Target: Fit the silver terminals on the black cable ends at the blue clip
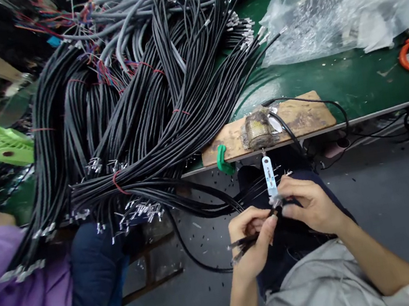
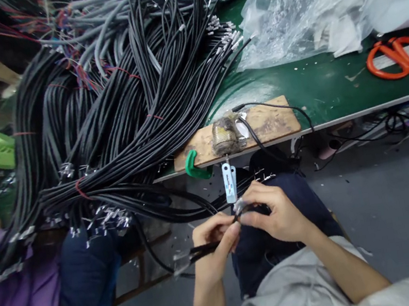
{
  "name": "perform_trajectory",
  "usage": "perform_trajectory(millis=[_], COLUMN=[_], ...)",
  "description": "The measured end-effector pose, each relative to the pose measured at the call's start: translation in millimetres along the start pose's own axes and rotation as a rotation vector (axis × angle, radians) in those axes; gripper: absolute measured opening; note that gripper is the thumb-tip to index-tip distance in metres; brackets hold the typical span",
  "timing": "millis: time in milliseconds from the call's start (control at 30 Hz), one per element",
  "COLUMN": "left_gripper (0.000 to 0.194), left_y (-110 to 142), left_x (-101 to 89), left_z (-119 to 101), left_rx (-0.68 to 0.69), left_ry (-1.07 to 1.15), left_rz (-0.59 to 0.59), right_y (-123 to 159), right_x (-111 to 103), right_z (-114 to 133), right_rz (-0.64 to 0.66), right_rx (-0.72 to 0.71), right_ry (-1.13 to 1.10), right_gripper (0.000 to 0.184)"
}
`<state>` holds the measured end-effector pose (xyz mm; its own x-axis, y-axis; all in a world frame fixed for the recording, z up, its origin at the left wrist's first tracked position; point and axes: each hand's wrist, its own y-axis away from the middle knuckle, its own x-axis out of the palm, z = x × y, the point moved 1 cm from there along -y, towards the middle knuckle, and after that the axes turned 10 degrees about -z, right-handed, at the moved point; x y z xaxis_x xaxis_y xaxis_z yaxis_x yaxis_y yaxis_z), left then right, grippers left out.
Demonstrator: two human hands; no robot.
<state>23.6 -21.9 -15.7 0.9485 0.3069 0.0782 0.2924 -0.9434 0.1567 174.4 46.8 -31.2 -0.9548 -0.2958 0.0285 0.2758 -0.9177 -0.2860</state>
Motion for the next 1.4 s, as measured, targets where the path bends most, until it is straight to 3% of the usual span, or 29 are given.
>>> perform_trajectory(millis=[67,233,367,500,600,700,800,900,1033,1200,1267,1400], left_gripper=[0.007,0.008,0.015,0.028,0.034,0.037,0.031,0.031,0.022,0.006,0.007,0.009], left_y=[-0.6,-2.0,-2.4,-3.6,-4.5,-4.5,-5.0,-9.2,-18.9,-22.4,-19.9,-14.4], left_x=[0.2,2.4,5.4,3.2,-0.2,0.6,4.6,6.6,3.0,-0.6,-0.2,0.4], left_z=[-0.1,-1.5,2.5,0.5,-3.7,-3.5,1.6,4.7,-0.1,-9.4,-11.5,-13.0], left_rx=[0.01,0.066,0.002,-0.046,-0.119,-0.146,-0.068,0.096,0.324,0.423,0.452,0.498], left_ry=[-0.054,-0.183,-0.156,-0.056,-0.038,0.0,0.054,0.016,-0.22,-0.343,-0.325,-0.215], left_rz=[-0.003,0.008,-0.011,0.121,0.206,0.251,0.235,0.186,0.115,0.071,0.067,0.001], right_y=[-0.1,1.1,4.7,5.4,4.1,5.9,12.6,17.9,10.6,-14.2,-25.8,-48.6], right_x=[1.1,7.2,14.0,15.3,13.6,18.4,32.4,41.6,24.5,-13.0,-19.4,-12.5], right_z=[4.1,10.1,2.3,-10.3,-13.5,-11.8,-11.4,-12.4,-12.4,0.2,6.2,12.7], right_rz=[-0.012,-0.115,-0.247,-0.143,-0.038,-0.082,-0.133,-0.079,-0.027,0.143,0.166,0.01], right_rx=[-0.035,-0.086,-0.074,0.102,0.177,0.195,0.43,0.661,0.69,0.485,0.469,0.466], right_ry=[0.026,0.139,0.018,-0.304,-0.38,-0.461,-0.736,-0.943,-0.744,-0.146,-0.099,-0.203], right_gripper=[0.003,0.019,0.018,0.011,0.015,0.014,0.023,0.032,0.035,0.034,0.036,0.046])
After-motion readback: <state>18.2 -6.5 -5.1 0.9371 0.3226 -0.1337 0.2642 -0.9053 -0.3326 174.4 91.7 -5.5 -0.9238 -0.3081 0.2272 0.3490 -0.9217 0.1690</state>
